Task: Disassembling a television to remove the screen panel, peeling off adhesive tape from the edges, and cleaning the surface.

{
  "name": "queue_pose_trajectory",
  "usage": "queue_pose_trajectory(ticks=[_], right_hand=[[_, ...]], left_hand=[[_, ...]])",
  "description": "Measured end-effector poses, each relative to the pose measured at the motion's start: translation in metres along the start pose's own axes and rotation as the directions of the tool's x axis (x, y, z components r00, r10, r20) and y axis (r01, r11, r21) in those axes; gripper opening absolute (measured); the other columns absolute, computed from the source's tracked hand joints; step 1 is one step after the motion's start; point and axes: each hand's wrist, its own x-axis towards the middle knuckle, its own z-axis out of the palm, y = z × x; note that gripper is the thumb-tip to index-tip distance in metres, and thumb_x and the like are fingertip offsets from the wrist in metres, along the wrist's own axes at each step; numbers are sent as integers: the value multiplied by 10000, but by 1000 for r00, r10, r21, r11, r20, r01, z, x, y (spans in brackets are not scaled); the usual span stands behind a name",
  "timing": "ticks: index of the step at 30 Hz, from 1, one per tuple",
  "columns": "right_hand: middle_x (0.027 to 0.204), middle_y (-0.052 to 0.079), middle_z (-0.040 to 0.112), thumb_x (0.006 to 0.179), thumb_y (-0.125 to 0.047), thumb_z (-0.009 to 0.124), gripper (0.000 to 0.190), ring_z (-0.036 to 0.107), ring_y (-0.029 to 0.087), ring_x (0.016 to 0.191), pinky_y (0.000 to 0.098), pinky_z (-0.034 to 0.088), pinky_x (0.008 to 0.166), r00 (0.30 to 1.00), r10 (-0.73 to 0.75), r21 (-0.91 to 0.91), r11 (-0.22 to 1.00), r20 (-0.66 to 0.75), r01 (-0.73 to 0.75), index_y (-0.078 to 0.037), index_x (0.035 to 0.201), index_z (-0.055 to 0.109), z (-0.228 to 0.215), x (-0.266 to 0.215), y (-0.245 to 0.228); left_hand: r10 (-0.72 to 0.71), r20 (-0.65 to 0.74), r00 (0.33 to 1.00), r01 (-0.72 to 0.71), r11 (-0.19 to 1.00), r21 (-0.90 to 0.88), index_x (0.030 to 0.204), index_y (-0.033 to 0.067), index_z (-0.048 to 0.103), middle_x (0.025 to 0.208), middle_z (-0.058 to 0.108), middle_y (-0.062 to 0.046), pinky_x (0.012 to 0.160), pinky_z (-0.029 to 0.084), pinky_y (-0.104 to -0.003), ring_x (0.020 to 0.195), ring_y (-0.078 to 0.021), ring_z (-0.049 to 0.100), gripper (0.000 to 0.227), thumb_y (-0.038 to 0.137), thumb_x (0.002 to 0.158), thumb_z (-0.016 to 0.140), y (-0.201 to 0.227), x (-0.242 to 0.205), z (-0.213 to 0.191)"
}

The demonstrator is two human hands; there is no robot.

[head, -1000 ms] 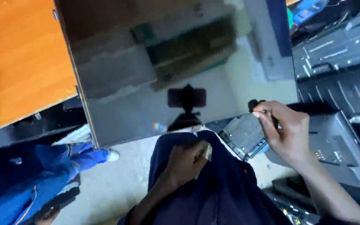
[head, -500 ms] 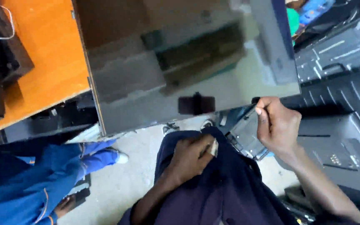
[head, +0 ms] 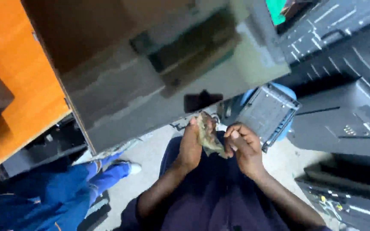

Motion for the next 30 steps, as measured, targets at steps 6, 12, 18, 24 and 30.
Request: queue_pose_trajectory(ticks=[6, 12, 18, 24, 30], right_hand=[[609, -1, 395, 998, -159, 499, 216, 517, 129, 438, 339, 534, 450, 1000, -5, 179, 984, 8, 3, -13, 840, 497, 31, -7, -9], [972, 192, 605, 823, 45, 589, 527, 680, 254, 826, 344, 608, 579, 993, -103, -1, 995, 58, 104, 42, 1326, 433, 29, -6, 27], [1122, -42, 591, 874, -445, 663, 373, 584, 145, 1145, 326, 501, 995, 773, -394, -114, 913, -497, 392, -242, 1147, 511, -88, 148, -53], [1153, -11, 669, 1037, -383, 475, 312, 618, 125, 1093, 305, 468, 886, 905, -210, -357, 931, -370, 70, -148, 1140, 654, -103, 215, -74], [1119, 95, 664, 916, -354, 516, 414, 570, 238, 919, 356, 410, 773, 930, -175, -396, 918, -323, 35, -74, 1181, 669, -38, 149, -60]], left_hand=[[-90, -38, 995, 83, 984, -161, 755, 146, 433, 567, 360, 60, 519, 443, -245, 492, -89, 447, 361, 352, 1046, 375, 2, -9, -12], [15, -86, 996, -34, 972, -232, 1378, -28, 426, 826, 633, -204, 333, 393, -213, 389, -107, 474, 603, 43, 778, 434, 14, -43, -37], [39, -153, 987, -20, 992, 121, 1406, 101, 461, 1210, 681, -177, 397, 311, -225, 399, -78, 359, 680, 48, 729, 427, 64, -60, -56], [86, -177, 980, -69, 993, 100, 1237, -1, 612, 1417, 573, -136, 389, 318, -266, 1262, -184, 540, 593, 3, 671, 436, 106, -49, -58], [100, -471, 876, -186, 973, -139, 1507, -47, 202, 1289, 641, -260, 326, 267, -231, 358, -94, 350, 845, 7, 717, 498, 126, -46, -111]])
